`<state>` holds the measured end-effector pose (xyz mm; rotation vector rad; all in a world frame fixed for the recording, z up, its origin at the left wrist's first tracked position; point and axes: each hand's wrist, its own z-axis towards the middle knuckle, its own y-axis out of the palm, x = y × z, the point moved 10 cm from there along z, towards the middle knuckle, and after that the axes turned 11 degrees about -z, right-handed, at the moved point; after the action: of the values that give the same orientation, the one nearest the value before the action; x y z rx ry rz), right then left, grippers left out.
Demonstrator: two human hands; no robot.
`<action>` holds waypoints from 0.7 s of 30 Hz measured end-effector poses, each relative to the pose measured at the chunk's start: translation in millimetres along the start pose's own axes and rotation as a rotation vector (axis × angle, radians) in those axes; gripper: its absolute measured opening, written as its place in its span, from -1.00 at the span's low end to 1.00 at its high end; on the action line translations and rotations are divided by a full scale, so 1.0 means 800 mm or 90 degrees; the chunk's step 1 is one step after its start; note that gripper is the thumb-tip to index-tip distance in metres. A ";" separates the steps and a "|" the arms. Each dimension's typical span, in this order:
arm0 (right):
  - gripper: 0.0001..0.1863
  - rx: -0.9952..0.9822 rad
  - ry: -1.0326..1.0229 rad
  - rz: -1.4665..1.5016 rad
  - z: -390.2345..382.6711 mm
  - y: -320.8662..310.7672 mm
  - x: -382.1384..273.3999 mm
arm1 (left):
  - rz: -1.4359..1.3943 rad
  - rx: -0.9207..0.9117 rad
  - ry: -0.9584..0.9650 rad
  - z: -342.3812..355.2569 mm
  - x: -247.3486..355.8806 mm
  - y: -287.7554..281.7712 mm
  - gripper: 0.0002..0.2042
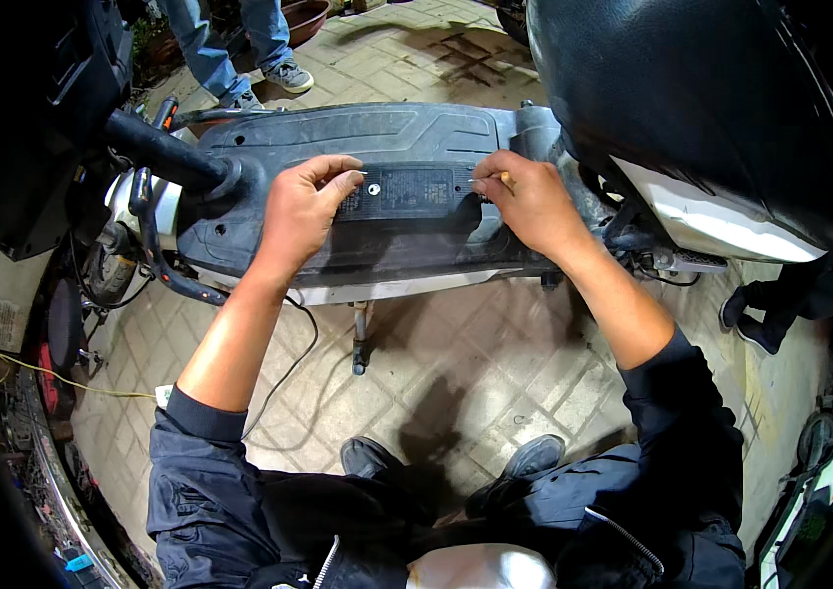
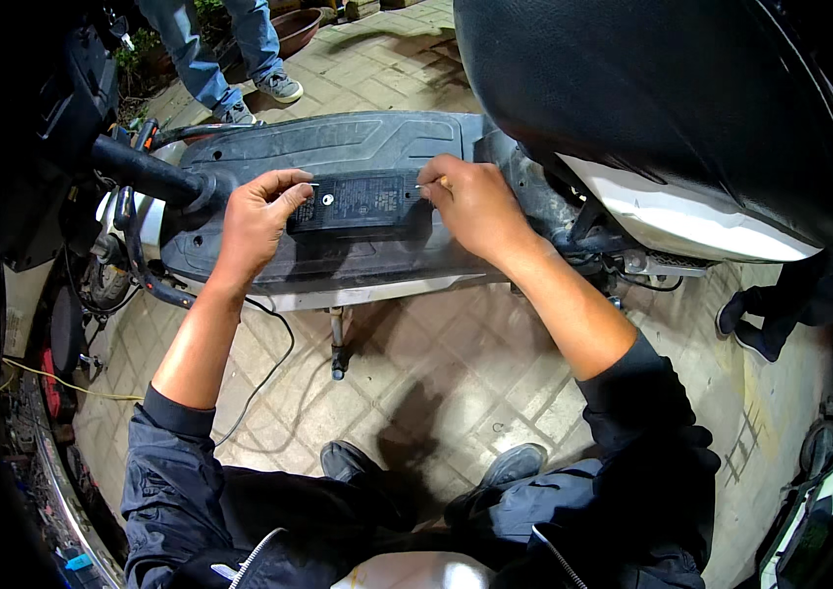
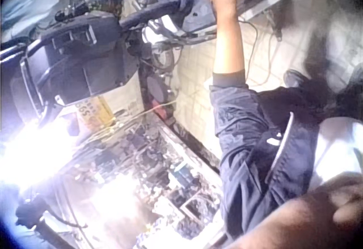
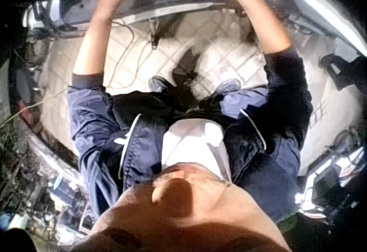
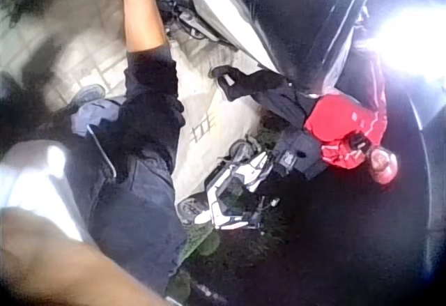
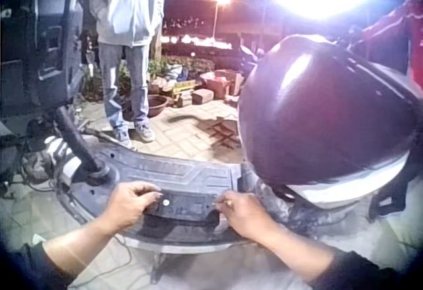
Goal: The person works on the electrical system of a scooter, connecting wires to a battery pack and a circuit board. They use a multimeter to test connections and then secure the components under the seat.
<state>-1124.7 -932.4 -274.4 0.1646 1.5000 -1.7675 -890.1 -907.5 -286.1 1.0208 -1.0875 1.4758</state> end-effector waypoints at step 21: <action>-0.94 -0.027 -0.262 -0.401 -0.001 0.044 -0.059 | 0.326 -0.096 0.356 -0.014 0.039 0.037 -0.82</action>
<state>-1071.0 -908.5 -275.1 -0.7261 1.3582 -2.0751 -924.8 -892.3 -262.4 0.1851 -1.0577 1.8970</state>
